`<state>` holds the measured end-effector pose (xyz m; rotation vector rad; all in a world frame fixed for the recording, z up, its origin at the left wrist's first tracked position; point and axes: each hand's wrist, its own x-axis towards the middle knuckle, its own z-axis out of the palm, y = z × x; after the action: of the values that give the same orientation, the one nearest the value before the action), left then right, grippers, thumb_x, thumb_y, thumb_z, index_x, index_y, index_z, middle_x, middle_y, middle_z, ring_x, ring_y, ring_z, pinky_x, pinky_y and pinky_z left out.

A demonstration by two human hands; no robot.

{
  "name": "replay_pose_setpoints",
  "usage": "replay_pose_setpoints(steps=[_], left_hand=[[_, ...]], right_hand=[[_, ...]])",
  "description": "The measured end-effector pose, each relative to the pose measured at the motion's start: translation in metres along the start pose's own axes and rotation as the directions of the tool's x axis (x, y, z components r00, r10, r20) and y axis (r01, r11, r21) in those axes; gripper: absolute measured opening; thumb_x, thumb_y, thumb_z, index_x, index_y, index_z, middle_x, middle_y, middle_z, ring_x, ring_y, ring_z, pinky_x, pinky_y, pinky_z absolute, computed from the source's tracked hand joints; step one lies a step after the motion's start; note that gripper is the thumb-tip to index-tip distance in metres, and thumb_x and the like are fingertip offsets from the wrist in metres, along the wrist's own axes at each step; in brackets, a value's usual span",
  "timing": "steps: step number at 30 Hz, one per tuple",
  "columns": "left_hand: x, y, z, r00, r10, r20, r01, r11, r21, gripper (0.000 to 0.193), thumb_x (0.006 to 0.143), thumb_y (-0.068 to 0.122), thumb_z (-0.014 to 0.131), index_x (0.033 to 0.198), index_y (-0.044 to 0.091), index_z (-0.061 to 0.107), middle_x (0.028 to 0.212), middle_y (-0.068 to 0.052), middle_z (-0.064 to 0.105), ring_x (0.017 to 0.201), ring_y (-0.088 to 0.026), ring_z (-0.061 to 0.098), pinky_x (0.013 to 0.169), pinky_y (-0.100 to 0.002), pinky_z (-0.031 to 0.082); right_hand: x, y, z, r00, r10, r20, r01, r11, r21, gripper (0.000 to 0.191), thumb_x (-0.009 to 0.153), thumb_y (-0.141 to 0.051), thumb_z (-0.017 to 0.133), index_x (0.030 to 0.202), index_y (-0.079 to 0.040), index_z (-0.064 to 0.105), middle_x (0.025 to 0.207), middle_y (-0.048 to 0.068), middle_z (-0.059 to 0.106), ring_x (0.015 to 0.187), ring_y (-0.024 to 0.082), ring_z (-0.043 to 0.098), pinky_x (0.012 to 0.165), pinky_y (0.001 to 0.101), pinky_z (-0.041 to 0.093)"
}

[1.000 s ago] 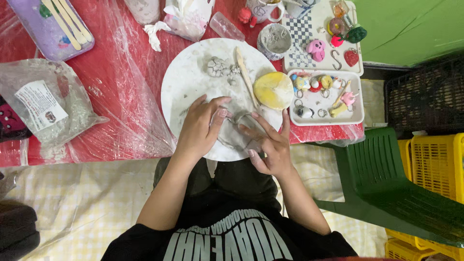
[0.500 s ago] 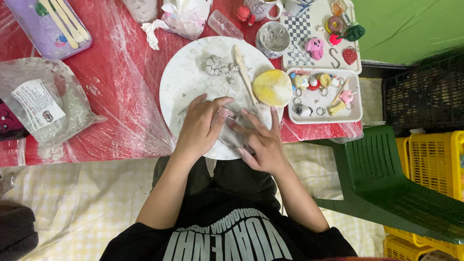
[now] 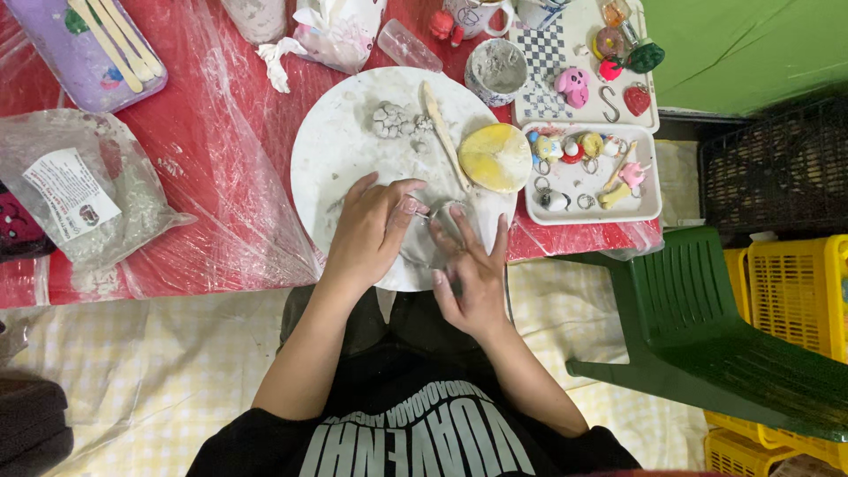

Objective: The person shapes a heart-shaped clay piece on a round white bat, smoothing its edges with a sponge and a wooden sculpting tool. They roll small clay balls by hand, work pieces in their lap, and press and refine the clay forms on the bat.

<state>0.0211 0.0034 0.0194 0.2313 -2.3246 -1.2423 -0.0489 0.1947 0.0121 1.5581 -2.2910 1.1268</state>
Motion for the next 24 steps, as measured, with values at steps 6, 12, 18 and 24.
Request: replay_pose_setpoints(steps=[6,12,18,24], left_hand=[[-0.001,0.002,0.0,1.0,-0.03,-0.008,0.03,1.0,0.001,0.032,0.111,0.027,0.042,0.131,0.012,0.063,0.097,-0.007,0.075,0.103,-0.027,0.067,0.121,-0.049,0.033],[-0.001,0.004,0.0,0.997,-0.028,-0.075,0.025,0.999,-0.044,0.038,0.113,0.032,0.04,0.136,0.01,0.061,0.107,-0.007,0.078,0.117,-0.034,0.062,0.114,-0.049,0.035],[-0.003,0.004,-0.002,0.994,-0.083,-0.066,0.075,0.99,-0.119,0.041,0.113,0.034,0.04,0.141,0.009,0.056,0.114,-0.008,0.076,0.117,-0.028,0.064,0.11,-0.044,0.041],[-0.003,0.005,-0.001,0.988,-0.146,-0.056,0.135,0.978,-0.156,0.04,0.112,0.03,0.042,0.145,0.009,0.051,0.119,-0.008,0.074,0.116,-0.028,0.065,0.108,-0.043,0.043]], right_hand=[[0.004,0.002,-0.001,1.0,-0.014,0.009,0.015,0.999,-0.045,0.018,0.095,-0.009,0.061,0.091,-0.006,0.044,0.138,0.017,0.068,0.153,0.038,0.037,0.127,0.0667,0.0],[0.009,0.009,-0.002,0.999,-0.025,0.045,0.027,0.999,-0.036,0.017,0.094,-0.013,0.062,0.095,-0.006,0.047,0.14,0.013,0.066,0.154,0.037,0.038,0.126,0.0683,0.0],[0.019,0.013,-0.004,0.999,-0.011,0.051,0.01,1.0,0.014,0.019,0.092,-0.009,0.064,0.09,-0.007,0.045,0.145,0.02,0.057,0.15,0.038,0.042,0.126,0.0664,0.0],[0.045,0.017,0.002,0.997,0.07,0.023,-0.07,0.998,-0.012,0.026,0.087,-0.008,0.08,0.1,-0.003,0.058,0.13,0.009,0.07,0.124,0.027,0.063,0.127,0.062,0.009]])
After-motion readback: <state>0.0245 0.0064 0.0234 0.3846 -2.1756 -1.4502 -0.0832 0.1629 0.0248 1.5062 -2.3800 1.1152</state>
